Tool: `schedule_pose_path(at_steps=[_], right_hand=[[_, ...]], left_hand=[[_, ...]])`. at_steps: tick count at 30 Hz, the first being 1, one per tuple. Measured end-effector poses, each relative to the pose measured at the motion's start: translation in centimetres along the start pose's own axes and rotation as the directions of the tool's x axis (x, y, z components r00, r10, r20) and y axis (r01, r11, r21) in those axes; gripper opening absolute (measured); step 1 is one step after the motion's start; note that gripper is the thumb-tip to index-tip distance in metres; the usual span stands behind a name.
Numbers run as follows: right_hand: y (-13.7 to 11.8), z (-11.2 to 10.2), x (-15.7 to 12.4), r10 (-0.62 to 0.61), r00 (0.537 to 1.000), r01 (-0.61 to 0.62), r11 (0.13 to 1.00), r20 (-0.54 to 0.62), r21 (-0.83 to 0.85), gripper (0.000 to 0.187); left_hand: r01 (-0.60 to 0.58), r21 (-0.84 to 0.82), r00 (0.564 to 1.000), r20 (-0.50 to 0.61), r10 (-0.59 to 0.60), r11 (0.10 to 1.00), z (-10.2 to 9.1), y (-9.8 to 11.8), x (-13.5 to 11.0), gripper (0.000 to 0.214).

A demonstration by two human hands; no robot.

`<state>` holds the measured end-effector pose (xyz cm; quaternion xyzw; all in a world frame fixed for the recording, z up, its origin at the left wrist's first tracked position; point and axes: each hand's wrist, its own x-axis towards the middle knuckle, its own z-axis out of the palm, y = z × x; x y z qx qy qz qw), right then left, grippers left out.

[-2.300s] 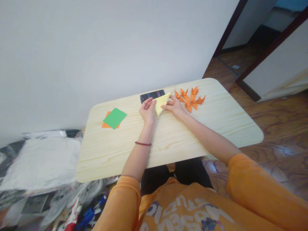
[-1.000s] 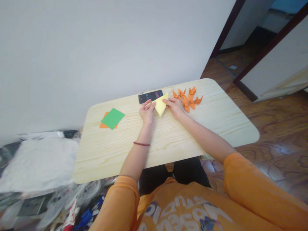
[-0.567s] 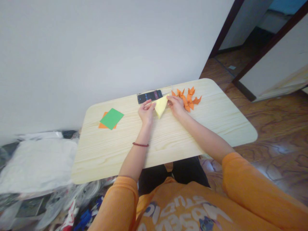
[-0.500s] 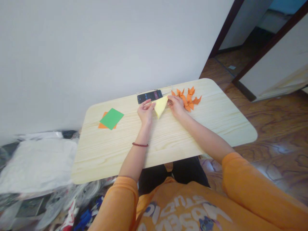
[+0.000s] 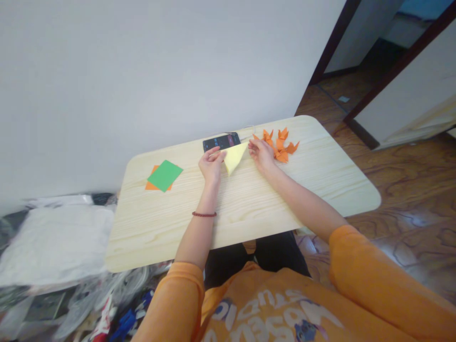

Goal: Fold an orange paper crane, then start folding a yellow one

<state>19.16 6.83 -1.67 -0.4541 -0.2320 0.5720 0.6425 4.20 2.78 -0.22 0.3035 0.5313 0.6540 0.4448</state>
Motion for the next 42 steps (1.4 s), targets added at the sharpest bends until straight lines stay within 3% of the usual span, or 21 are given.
schedule_pose_path(at_steps=[8, 14, 18, 24, 30, 36, 42], right_hand=[[-0.2, 0.9, -1.9, -0.028, 0.993, 0.043, 0.991, 0.114, -0.124, 0.025], [-0.3, 1.1, -2.6, -0.078, 0.991, 0.105, 0.959, 0.11, -0.263, 0.035], [0.3, 1.2, -2.9, -0.096, 0.971, 0.16, 0.942, 0.218, -0.294, 0.037], [0.9, 0.7, -2.6, -0.262, 0.932, 0.357, 0.791, 0.252, -0.496, 0.051], [1.3, 1.1, -3.2, -0.144, 0.92, 0.322, 0.808, 0.365, -0.493, 0.049], [1.2, 1.1, -3.6, -0.133, 0.915, 0.351, 0.725, 0.38, -0.592, 0.058], [1.1, 1.4, -4.0, 0.011, 0.877, 0.27, 0.815, 0.48, -0.512, 0.051]], left_hand=[[0.021, -0.08, 1.0, -0.02, -0.023, 0.997, 0.4, 0.0, -0.3, 0.036], [0.065, -0.132, 0.996, -0.059, -0.073, 0.989, 0.9, 0.1, -0.6, 0.036], [0.064, -0.157, 0.993, -0.087, -0.078, 0.986, 1.1, 0.0, -0.7, 0.037], [0.063, -0.206, 0.99, -0.114, -0.088, 0.976, 1.5, -0.5, -1.0, 0.036], [0.006, -0.253, 0.978, -0.202, -0.059, 0.967, 1.8, -0.8, -1.1, 0.03], [-0.001, -0.302, 0.972, -0.226, -0.07, 0.953, 2.0, -0.8, -1.1, 0.026], [-0.01, -0.344, 0.956, -0.278, -0.092, 0.939, 1.9, -0.3, -1.0, 0.023]])
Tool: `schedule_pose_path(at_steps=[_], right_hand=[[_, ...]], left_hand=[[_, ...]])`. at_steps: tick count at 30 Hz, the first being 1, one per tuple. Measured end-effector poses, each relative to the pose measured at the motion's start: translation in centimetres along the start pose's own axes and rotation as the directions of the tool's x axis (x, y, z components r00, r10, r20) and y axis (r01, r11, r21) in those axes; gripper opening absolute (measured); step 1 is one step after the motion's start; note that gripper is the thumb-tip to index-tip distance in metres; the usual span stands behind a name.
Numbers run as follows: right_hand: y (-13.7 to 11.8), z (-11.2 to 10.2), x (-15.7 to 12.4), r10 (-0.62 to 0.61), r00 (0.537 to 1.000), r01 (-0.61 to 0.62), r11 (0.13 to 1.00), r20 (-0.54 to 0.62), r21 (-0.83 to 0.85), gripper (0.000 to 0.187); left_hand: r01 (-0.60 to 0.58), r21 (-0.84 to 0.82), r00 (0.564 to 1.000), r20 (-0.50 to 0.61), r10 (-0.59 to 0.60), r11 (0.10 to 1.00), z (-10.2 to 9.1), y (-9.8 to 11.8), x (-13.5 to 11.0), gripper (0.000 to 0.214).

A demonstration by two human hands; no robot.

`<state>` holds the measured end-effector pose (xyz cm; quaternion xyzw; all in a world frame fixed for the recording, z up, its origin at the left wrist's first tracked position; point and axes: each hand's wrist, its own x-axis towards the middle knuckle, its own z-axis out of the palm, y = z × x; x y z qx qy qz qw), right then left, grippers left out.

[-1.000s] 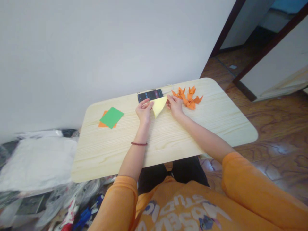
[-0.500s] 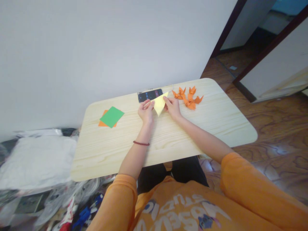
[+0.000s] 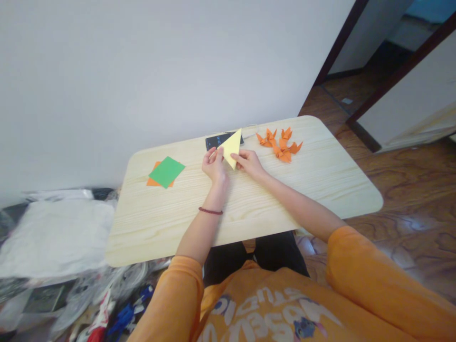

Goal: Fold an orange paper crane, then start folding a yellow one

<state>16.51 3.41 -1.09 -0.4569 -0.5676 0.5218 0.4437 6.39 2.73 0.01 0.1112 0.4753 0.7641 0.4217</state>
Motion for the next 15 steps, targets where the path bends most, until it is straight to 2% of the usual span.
schedule_pose_path(at_steps=[2, 8, 12, 15], right_hand=[[-0.01, 0.14, 0.0, 0.008, 0.999, -0.009, 1.0, 0.037, 0.019, 0.051], [0.09, 0.05, -0.11, 0.011, 1.0, -0.01, 0.999, 0.012, -0.051, 0.056], [-0.1, 0.28, -0.29, -0.003, 0.993, -0.002, 0.999, 0.119, 0.037, 0.047], [0.0, 0.49, -0.28, -0.02, 0.989, 0.018, 1.0, 0.145, 0.014, 0.043]], left_hand=[[0.005, -0.018, 1.0, -0.022, -0.005, 1.0, 0.04, 0.13, 0.01, 0.022], [0.028, -0.016, 0.999, -0.031, -0.028, 0.999, -0.07, -0.01, 0.15, 0.022], [-0.009, -0.015, 0.999, -0.044, 0.009, 1.0, -0.26, -0.02, 0.58, 0.02], [-0.034, -0.024, 0.997, -0.066, 0.033, 0.999, -0.39, -0.03, 0.96, 0.022]])
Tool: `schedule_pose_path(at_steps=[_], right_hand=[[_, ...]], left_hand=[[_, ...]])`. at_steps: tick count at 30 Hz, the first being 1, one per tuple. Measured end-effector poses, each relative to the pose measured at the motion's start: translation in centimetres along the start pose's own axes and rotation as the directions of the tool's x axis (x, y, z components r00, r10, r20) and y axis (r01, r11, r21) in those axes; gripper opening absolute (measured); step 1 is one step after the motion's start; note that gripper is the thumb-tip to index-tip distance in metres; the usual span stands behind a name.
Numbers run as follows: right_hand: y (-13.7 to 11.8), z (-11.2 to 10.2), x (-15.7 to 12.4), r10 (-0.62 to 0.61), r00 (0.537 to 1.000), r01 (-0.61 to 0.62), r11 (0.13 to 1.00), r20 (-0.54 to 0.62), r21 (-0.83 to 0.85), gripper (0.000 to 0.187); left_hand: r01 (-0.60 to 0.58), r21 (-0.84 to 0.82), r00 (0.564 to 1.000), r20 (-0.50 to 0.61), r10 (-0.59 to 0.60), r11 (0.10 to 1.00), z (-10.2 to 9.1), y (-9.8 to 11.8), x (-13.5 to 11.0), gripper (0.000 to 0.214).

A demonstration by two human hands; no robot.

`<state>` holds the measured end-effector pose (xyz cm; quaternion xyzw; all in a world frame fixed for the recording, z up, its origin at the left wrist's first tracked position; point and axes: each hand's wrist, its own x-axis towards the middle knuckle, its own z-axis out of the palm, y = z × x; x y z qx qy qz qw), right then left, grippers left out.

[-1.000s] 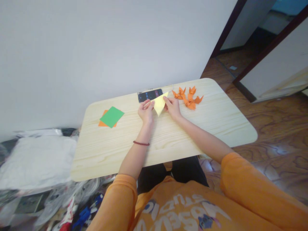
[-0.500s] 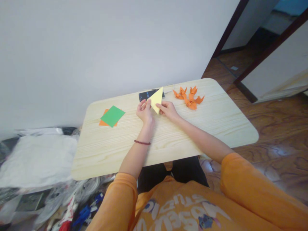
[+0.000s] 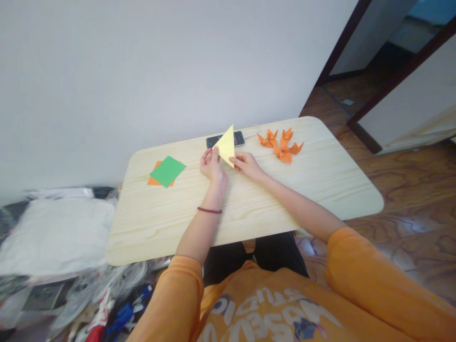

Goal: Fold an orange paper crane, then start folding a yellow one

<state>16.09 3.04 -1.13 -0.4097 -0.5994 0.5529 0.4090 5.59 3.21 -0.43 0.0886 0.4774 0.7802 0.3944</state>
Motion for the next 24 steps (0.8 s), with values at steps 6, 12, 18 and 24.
schedule_pose_path(at_steps=[6, 12, 18, 24], right_hand=[[0.0, 0.1, -0.3, 0.013, 0.999, -0.02, 0.992, -0.052, -0.123, 0.048], [0.3, 0.4, -0.3, -0.028, 0.998, 0.03, 0.999, 0.053, -0.038, 0.034], [0.2, 0.7, -0.3, -0.048, 0.998, 0.053, 0.989, 0.043, -0.136, 0.032], [-0.2, 0.4, -0.6, 0.013, 0.997, -0.004, 0.993, 0.072, -0.12, 0.042]], left_hand=[[-0.066, 0.073, 0.998, 0.012, 0.065, 0.995, -0.2, -0.5, 0.4, 0.028], [-0.113, 0.085, 0.994, 0.01, 0.112, 0.99, -0.6, -0.7, 1.1, 0.028], [-0.105, 0.055, 0.994, -0.026, 0.107, 0.993, -0.7, -0.2, 1.7, 0.027], [-0.089, 0.041, 0.995, -0.045, 0.091, 0.995, -0.7, 0.1, 1.7, 0.027]])
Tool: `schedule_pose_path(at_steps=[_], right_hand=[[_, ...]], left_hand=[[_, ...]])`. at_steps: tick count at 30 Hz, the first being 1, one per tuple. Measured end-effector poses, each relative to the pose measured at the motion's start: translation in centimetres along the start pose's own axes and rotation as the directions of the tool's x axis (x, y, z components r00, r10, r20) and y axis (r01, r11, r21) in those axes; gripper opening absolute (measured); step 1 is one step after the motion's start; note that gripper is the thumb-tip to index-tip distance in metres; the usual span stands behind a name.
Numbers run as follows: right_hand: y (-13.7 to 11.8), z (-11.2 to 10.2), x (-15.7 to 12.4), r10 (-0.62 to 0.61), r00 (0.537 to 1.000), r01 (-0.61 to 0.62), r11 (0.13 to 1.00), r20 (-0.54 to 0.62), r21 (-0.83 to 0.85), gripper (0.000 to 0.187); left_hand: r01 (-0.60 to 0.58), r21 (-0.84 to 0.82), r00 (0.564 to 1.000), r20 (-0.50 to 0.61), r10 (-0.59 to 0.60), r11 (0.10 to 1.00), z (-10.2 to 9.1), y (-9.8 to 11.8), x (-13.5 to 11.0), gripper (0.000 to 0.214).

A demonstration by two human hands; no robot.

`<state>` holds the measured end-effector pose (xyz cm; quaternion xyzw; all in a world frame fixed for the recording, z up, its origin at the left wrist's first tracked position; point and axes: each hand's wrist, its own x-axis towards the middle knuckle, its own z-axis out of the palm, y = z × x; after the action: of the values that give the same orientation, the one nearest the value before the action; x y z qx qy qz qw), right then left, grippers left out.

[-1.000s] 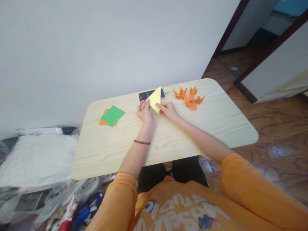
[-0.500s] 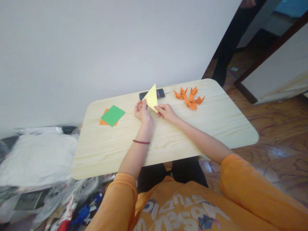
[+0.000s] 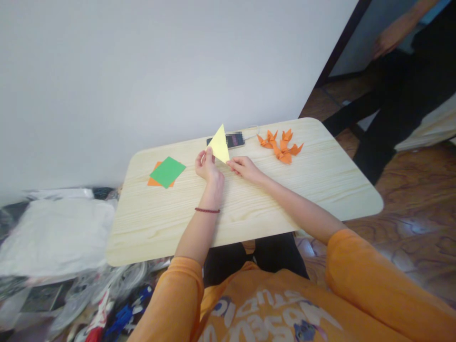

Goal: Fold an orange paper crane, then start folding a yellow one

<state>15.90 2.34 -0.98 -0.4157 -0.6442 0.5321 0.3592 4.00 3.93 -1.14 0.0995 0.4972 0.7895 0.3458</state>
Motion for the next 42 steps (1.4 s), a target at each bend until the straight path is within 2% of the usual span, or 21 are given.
schedule_pose_path(at_steps=[2, 5, 7, 11, 16, 20, 23, 26, 29, 32, 36, 39, 42], right_hand=[[0.1, -0.2, 0.1, 0.007, 1.0, -0.006, 0.999, -0.026, 0.05, 0.045], [0.3, -0.5, 0.4, -0.01, 0.987, 0.035, 0.988, -0.162, 0.153, 0.041], [0.3, -0.8, 0.8, 0.001, 0.968, 0.062, 0.968, -0.251, 0.245, 0.042], [0.5, -1.8, 1.4, -0.001, 0.939, 0.119, 0.94, -0.345, 0.321, 0.041], [0.8, -2.9, 1.7, 0.049, 0.905, 0.104, 0.938, -0.424, 0.33, 0.03], [1.1, -3.2, 1.8, 0.047, 0.909, 0.099, 0.941, -0.414, 0.325, 0.026], [1.2, -3.2, 1.9, -0.01, 0.912, 0.123, 0.961, -0.41, 0.249, 0.027], [1.0, -3.0, 1.8, -0.081, 0.898, 0.154, 0.979, -0.432, 0.136, 0.03], [0.6, -2.7, 1.5, -0.094, 0.908, 0.159, 0.979, -0.408, 0.128, 0.039], [0.2, -2.4, 1.1, -0.068, 0.938, 0.144, 0.968, -0.339, 0.204, 0.056], [0.1, -2.1, 0.9, -0.043, 0.965, 0.114, 0.957, -0.257, 0.267, 0.078], [0.1, -2.2, 1.0, -0.037, 0.968, 0.119, 0.938, -0.247, 0.325, 0.079], [0.1, -2.6, 1.2, -0.007, 0.962, 0.106, 0.93, -0.272, 0.351, 0.069]], left_hand=[[-0.01, -0.016, 1.0, -0.002, 0.01, 1.0, 0.0, 0.1, 0.1, 0.029], [-0.004, 0.017, 0.999, 0.04, 0.004, 1.0, 0.1, 0.3, 0.0, 0.029], [0.049, 0.037, 0.994, 0.098, -0.052, 0.998, 0.3, 0.3, -0.4, 0.029], [0.21, 0.025, 0.941, 0.265, -0.209, 0.977, 0.7, 0.5, -1.5, 0.03], [0.261, 0.087, 0.88, 0.387, -0.274, 0.961, 0.8, 1.1, -1.6, 0.029], [0.244, 0.143, 0.865, 0.414, -0.282, 0.959, 0.7, 1.4, -1.3, 0.031], [0.18, 0.161, 0.88, 0.414, -0.232, 0.97, 0.6, 1.4, -1.3, 0.035], [0.115, 0.173, 0.896, 0.407, -0.177, 0.978, 0.6, 1.2, -1.5, 0.036], [0.098, 0.18, 0.891, 0.422, -0.167, 0.979, 0.6, 1.0, -1.6, 0.035], [0.129, 0.181, 0.864, 0.462, -0.2, 0.975, 0.5, 0.9, -1.6, 0.037], [0.234, 0.216, 0.787, 0.531, -0.315, 0.948, 0.4, 1.0, -1.6, 0.034], [0.327, 0.219, 0.752, 0.528, -0.394, 0.919, 0.4, 1.2, -1.5, 0.031], [0.371, 0.194, 0.752, 0.512, -0.416, 0.908, 0.5, 1.4, -1.2, 0.03]])
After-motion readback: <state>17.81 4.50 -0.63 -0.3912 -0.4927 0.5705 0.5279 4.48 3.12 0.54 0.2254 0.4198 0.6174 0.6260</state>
